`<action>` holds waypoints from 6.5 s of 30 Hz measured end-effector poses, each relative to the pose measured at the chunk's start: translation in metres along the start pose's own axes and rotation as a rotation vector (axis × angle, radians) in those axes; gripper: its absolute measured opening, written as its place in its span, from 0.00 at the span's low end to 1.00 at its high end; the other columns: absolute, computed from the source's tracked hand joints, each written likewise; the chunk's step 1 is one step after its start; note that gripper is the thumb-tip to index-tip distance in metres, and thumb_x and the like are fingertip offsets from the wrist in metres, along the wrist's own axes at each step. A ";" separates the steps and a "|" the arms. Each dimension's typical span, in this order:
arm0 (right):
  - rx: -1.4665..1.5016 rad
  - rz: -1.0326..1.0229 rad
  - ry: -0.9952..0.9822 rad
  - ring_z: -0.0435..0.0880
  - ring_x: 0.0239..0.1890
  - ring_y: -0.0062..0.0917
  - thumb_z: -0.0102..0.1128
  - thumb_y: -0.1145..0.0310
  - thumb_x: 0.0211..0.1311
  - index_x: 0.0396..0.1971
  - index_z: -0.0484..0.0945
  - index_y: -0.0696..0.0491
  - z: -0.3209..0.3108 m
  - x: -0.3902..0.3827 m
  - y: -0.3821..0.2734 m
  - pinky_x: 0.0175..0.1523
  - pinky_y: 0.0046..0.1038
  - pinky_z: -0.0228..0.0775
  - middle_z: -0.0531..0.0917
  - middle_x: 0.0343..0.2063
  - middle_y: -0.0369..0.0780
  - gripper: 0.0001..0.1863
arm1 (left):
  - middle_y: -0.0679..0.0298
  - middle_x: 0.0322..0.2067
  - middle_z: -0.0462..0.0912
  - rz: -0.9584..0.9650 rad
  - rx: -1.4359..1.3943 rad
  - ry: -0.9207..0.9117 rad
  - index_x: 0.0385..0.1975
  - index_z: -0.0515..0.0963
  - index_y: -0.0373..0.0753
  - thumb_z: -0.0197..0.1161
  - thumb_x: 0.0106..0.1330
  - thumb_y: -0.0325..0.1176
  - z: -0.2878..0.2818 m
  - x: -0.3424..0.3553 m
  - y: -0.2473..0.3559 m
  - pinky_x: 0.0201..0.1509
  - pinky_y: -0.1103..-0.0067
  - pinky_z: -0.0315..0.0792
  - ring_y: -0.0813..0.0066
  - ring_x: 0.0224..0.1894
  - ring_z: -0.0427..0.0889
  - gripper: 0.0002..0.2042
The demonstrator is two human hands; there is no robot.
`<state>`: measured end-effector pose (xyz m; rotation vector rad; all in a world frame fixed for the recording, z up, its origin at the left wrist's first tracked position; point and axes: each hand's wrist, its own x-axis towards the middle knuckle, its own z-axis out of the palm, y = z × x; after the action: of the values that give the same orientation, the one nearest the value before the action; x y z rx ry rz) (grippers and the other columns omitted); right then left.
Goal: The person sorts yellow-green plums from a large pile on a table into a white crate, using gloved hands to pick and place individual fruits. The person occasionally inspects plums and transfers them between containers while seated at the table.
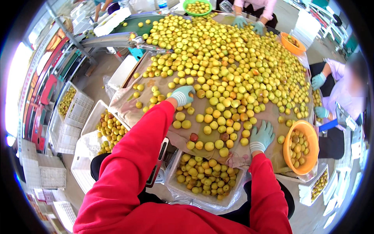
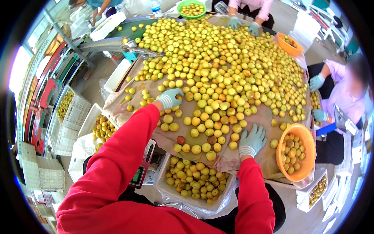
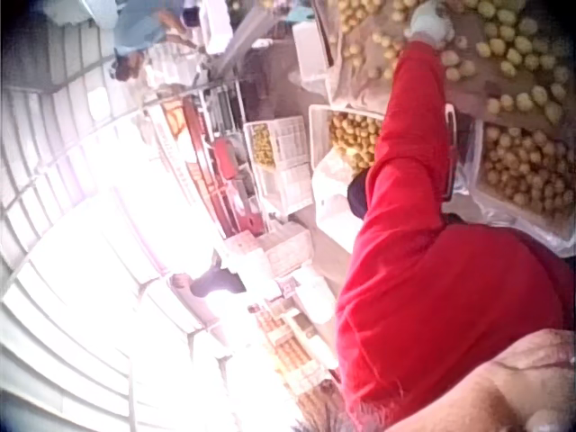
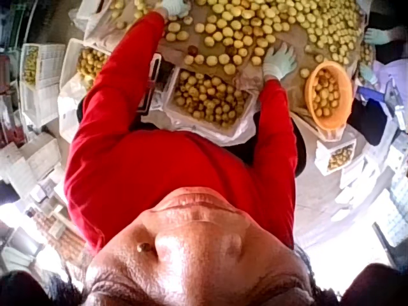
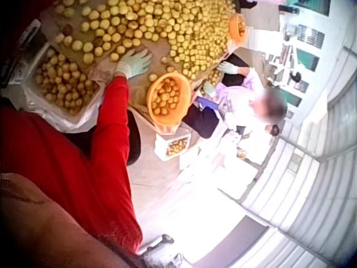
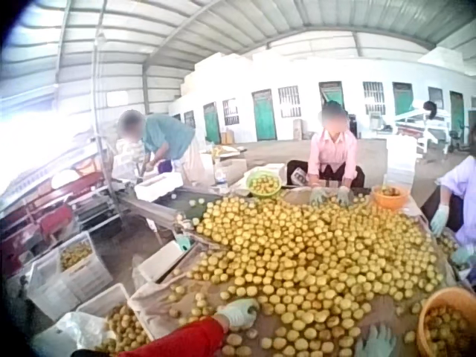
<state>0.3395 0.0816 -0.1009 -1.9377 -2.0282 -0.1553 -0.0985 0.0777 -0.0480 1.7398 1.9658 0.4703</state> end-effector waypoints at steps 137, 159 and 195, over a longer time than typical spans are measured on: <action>0.058 -0.163 -0.186 0.65 0.72 0.43 0.51 0.47 0.71 0.71 0.66 0.39 0.009 0.182 -0.199 0.73 0.53 0.57 0.69 0.71 0.42 0.31 | 0.57 0.42 0.84 -0.556 -2.057 0.030 0.33 0.80 0.40 0.59 0.72 0.53 -0.026 -0.229 0.044 0.25 0.72 0.82 0.58 0.44 0.87 0.20; 0.149 -0.844 -0.323 0.61 0.73 0.49 0.62 0.49 0.64 0.70 0.68 0.46 -0.027 -0.048 -0.270 0.74 0.53 0.50 0.65 0.71 0.49 0.36 | 0.56 0.42 0.84 -0.558 -2.030 0.016 0.34 0.80 0.39 0.59 0.72 0.52 -0.021 -0.225 0.042 0.22 0.73 0.82 0.56 0.46 0.87 0.20; 0.265 -0.413 -0.051 0.84 0.47 0.48 0.50 0.63 0.72 0.50 0.83 0.46 0.050 0.257 -0.210 0.53 0.44 0.77 0.85 0.46 0.50 0.15 | 0.54 0.47 0.81 -0.497 -2.001 -0.122 0.37 0.79 0.38 0.58 0.70 0.48 -0.018 -0.237 0.055 0.36 0.74 0.81 0.54 0.54 0.83 0.17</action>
<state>0.1195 0.3267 -0.0370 -1.3657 -2.3245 0.0667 -0.0430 -0.1478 0.0251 -0.0219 0.7592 1.3331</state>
